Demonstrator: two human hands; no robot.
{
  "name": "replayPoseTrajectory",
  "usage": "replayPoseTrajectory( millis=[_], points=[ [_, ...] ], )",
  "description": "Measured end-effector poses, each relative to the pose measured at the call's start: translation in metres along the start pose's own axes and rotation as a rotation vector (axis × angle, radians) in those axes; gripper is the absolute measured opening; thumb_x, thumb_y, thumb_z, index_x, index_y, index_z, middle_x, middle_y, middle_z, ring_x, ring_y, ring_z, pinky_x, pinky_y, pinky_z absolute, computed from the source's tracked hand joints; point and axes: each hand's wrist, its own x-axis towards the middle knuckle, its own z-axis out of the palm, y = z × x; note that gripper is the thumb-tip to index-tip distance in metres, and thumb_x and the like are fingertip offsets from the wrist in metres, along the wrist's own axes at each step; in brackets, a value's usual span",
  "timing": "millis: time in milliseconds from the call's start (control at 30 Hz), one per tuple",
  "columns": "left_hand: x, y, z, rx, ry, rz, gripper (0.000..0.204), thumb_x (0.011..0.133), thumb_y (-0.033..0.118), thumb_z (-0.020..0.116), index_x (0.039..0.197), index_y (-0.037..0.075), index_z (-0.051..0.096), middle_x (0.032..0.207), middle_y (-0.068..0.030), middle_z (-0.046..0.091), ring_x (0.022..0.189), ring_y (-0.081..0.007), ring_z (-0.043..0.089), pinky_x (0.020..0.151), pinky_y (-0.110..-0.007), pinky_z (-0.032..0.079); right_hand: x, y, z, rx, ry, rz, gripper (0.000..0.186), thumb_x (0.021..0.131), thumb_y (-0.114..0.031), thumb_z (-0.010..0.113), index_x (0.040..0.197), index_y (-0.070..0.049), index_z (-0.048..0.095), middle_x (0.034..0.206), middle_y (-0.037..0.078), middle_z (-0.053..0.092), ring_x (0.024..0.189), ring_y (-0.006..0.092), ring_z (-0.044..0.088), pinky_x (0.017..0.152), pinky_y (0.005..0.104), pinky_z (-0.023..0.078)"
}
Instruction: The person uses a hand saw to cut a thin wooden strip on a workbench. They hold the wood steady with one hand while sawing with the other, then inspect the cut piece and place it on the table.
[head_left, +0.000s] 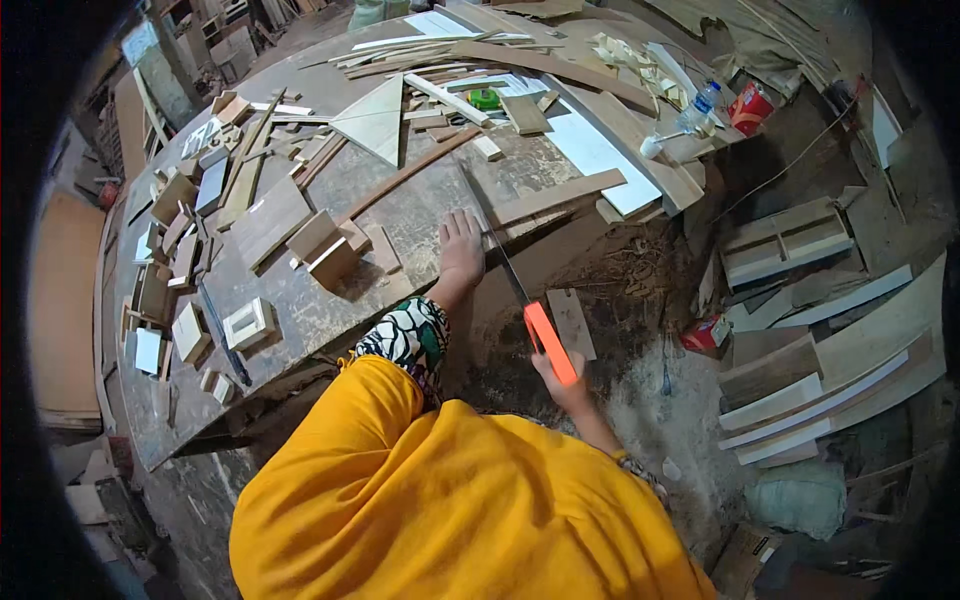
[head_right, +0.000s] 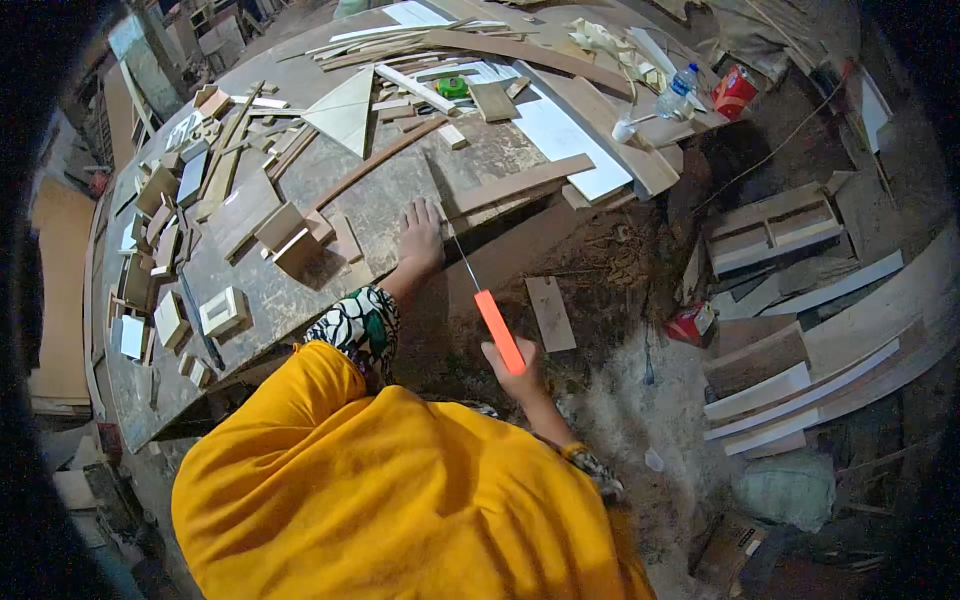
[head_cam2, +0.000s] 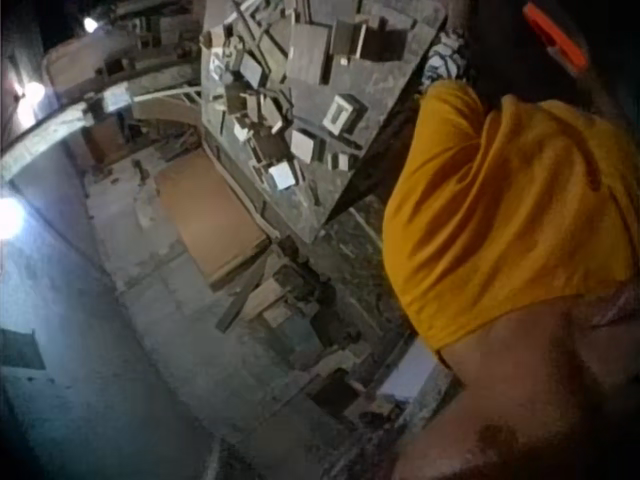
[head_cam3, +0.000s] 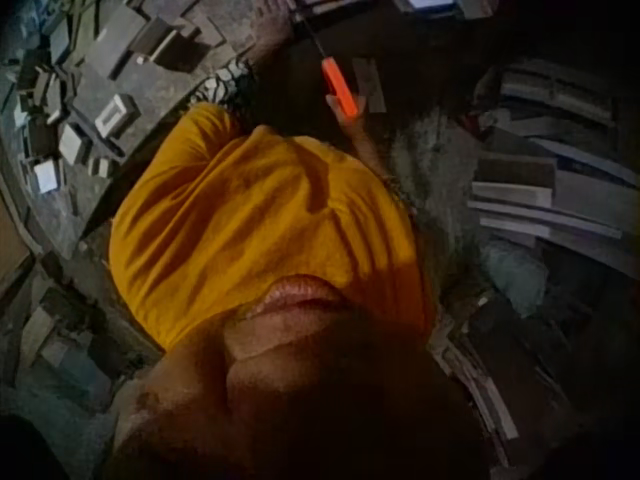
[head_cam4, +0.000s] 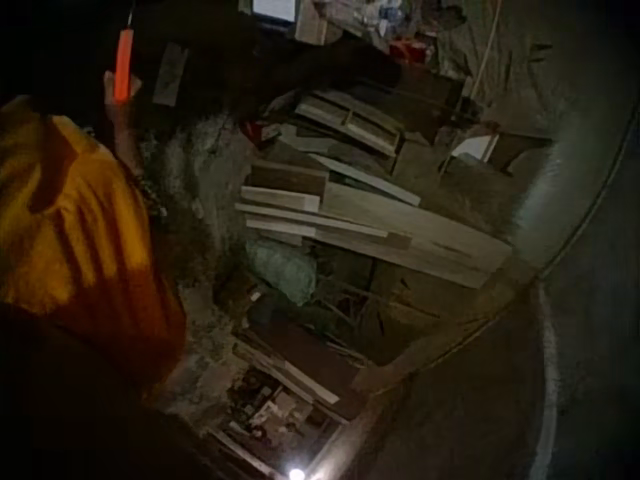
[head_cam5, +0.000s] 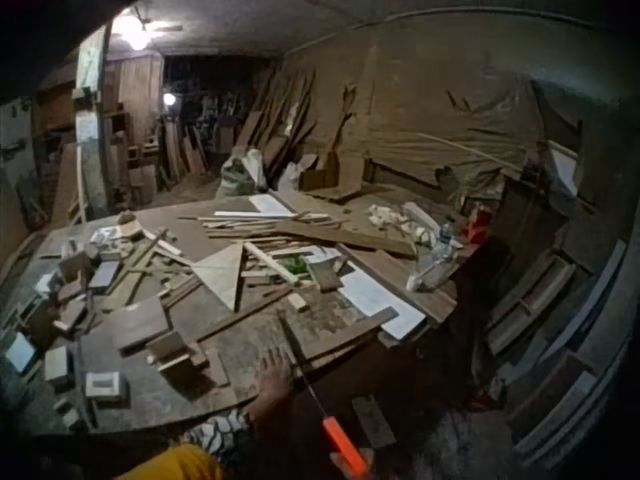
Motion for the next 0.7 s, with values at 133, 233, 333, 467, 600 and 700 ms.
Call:
replayPoseTrajectory(
  millis=[133,233,333,467,600,700],
  points=[
    [0.001,0.005,-0.007,-0.03,-0.019,0.019,0.057,0.084,0.014,0.047,0.135,-0.009,0.032,0.141,-0.0272,0.032,0.134,-0.0413,0.028,0.108,-0.047,0.025,0.05,-0.008,0.018,-0.061,0.039,-0.117,0.029,0.085,-0.016,0.067,0.065,0.0,0.052,0.054,0.0,0.045,0.049,0.01,0.041,0.047,0.03,0.034],
    [0.004,-0.005,0.006,-0.076,-0.019,-0.023,0.056,0.084,0.013,0.046,0.134,-0.009,0.032,0.141,-0.0278,0.031,0.133,-0.0412,0.028,0.108,-0.046,0.026,0.029,-0.017,0.006,0.02,-0.009,-0.035,0.026,0.083,-0.013,0.066,0.066,0.0,0.052,0.055,0.002,0.046,0.05,0.0121,0.046,0.047,0.0308,0.037],
    [0.003,-0.003,0.017,-0.026,0.096,-0.028,0.05,0.085,0.013,0.045,0.131,-0.006,0.038,0.136,-0.0233,0.039,0.129,-0.0375,0.035,0.105,-0.045,0.031,-0.039,-0.005,-0.023,-0.058,-0.028,-0.001,0.023,0.082,-0.011,0.065,0.067,0.0,0.053,0.057,0.005,0.049,0.05,0.0146,0.048,0.047,0.0325,0.038],
    [0.0,0.003,0.011,0.022,0.125,0.01,0.05,0.084,0.014,0.048,0.13,-0.006,0.04,0.133,-0.0233,0.041,0.127,-0.0384,0.037,0.104,-0.044,0.031,-0.048,-0.001,-0.029,0.075,0.035,0.141,0.025,0.083,-0.012,0.066,0.066,-0.001,0.052,0.053,0.003,0.046,0.047,0.015,0.045,0.047,0.0314,0.038],
    [0.002,0.001,0.014,0.032,0.071,-0.001,0.053,0.085,0.015,0.048,0.132,-0.005,0.038,0.135,-0.0234,0.04,0.126,-0.0369,0.038,0.103,-0.044,0.033,0.031,-0.007,0.016,-0.035,0.042,-0.064,0.029,0.083,-0.013,0.067,0.064,0.0,0.049,0.053,0.002,0.044,0.048,0.0131,0.043,0.046,0.0309,0.035],
    [0.006,0.002,0.009,-0.013,0.044,-0.001,0.054,0.085,0.015,0.048,0.133,-0.005,0.036,0.138,-0.0241,0.036,0.129,-0.0366,0.035,0.105,-0.045,0.03,0.046,-0.002,0.028,-0.062,0.017,-0.153,0.029,0.084,-0.012,0.066,0.064,0.0,0.049,0.055,-0.001,0.043,0.049,0.0097,0.041,0.045,0.0289,0.033]
  ],
)
